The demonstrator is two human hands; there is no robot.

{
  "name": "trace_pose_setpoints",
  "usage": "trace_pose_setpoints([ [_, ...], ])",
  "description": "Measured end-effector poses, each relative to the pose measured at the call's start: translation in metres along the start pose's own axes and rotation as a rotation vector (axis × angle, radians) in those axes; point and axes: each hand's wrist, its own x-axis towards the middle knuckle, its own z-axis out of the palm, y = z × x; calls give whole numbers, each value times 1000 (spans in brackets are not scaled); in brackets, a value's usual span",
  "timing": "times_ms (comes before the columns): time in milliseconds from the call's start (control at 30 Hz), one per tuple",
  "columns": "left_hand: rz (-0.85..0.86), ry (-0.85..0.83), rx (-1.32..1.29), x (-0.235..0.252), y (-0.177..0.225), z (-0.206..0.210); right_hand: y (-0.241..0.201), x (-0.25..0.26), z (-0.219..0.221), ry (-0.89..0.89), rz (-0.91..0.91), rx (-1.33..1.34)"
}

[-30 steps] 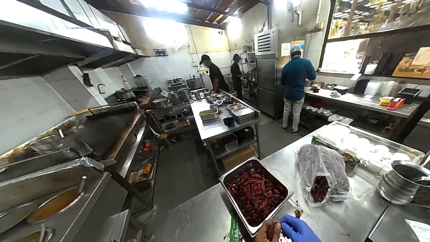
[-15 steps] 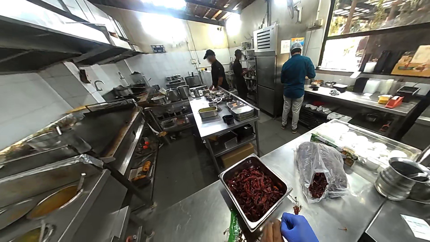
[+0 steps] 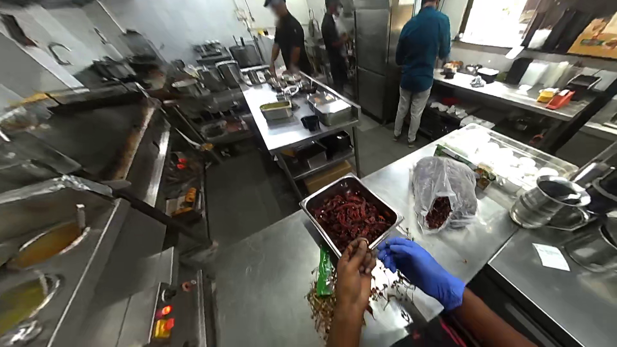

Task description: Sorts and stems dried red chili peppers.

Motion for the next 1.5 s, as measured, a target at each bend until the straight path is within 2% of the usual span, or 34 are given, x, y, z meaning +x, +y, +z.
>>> trace_pose_setpoints([
  [67,-13,-2,-33,0,1,0,-6,-2,5,-75,64,47],
  [167,-7,7,49,-1,4,1,-12,-1,10,-125,75,34],
  [467,178,-12,401,-9,5,11,-17,1,23,-9,-2,-215],
  [700,411,-95,893,-17,8,3,-22,-1,19,30,-42,-296],
  [867,533,-34,1137,-22,11,9,-25,-6,23,41,-48,-374],
  [1033,414,-87,904,-22,10,6,-20,-6,23,36,-142,-431],
  [1133,303,-150,711,-22,15,9,-2,0,15,54,-404,-535],
  [1233,143,-162,588,-25,17,5,20,3,8,109,-741,-842],
  [1333,-101,-171,388,-27,14,-4,29,1,-2,98,-959,-1254],
  [1433,-358,-243,92,-23,0,-23,26,-4,-11,15,-953,-1465],
  [1500,-250,-200,201,-23,-10,-25,27,-3,-23,-19,-819,-1328],
])
